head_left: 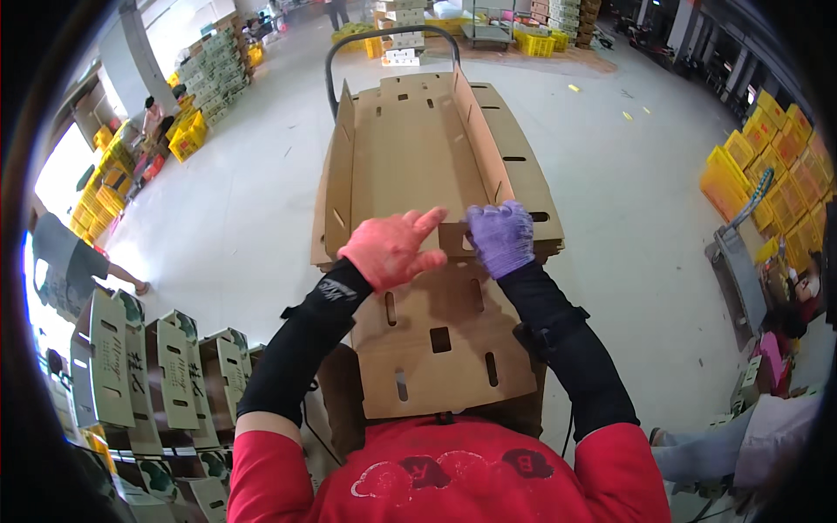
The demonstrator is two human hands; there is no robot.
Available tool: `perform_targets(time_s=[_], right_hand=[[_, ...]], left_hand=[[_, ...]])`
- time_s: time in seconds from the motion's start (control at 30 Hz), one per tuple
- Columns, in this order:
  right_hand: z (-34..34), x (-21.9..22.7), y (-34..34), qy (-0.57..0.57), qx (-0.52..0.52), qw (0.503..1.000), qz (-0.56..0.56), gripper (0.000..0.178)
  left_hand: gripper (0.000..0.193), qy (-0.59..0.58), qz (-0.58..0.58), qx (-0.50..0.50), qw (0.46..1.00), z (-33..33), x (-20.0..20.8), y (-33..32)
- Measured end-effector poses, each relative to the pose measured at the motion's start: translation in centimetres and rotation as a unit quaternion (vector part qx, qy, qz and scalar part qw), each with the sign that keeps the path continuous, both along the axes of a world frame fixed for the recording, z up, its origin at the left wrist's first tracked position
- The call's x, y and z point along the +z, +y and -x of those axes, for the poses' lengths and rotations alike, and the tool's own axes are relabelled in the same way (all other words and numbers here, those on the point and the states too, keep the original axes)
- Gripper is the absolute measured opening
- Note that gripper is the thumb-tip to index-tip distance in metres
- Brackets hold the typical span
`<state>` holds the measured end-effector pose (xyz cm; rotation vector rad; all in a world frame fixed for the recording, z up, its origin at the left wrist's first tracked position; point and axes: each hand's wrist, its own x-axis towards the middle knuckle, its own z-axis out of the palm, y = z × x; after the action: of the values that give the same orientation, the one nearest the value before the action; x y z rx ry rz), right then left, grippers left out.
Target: Assemble cardboard mango boxes by folding the flaps and stacking them.
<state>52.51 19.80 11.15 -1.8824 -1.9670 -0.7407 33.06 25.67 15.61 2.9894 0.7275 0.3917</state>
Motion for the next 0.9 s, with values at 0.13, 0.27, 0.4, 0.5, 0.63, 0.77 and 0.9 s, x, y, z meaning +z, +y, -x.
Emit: perform_targets(time_s=[0.13, 0.27, 0.4, 0.5, 0.63, 0.77, 0.9], right_hand=[[-1.7, 0.2, -1.3, -0.001, 0.082, 0.997, -0.013, 0.018], [0.9, -0.1, -4.7, 0.045, 0.108, 0.993, 0.023, 0.061], [6.2, -2.0, -15.4, 0.018, 0.184, 0.950, 0.250, 0.074], [4.9, -4.5, -19.3, 0.003, 0.223, 0.949, 0.224, 0.053], [3.6, 1.7, -17.7, 0.006, 0.232, 0.972, 0.020, 0.030], [1.7, 3.8, -12.5, -0.029, 0.229, 0.965, -0.129, 0.025], [0.1, 6.9, -7.7, -0.046, 0.136, 0.964, -0.223, 0.024]], left_hand=[[0.036, 0.033, 0.011, -0.031, 0.999, -2.6, -0.1, 0.4], [0.023, 0.002, 0.008, -0.024, 1.000, -2.2, -1.9, 1.8], [0.022, -0.047, 0.022, -0.044, 0.998, -2.0, -1.6, 1.5], [0.021, -0.047, 0.045, -0.051, 0.997, -2.6, -0.8, 1.4], [0.024, -0.029, 0.092, -0.037, 0.995, -3.3, -0.9, 2.0], [0.028, -0.049, 0.183, -0.101, 0.977, -3.3, -1.6, 4.3], [0.029, -0.028, 0.272, -0.185, 0.944, -3.8, -0.8, 4.2]])
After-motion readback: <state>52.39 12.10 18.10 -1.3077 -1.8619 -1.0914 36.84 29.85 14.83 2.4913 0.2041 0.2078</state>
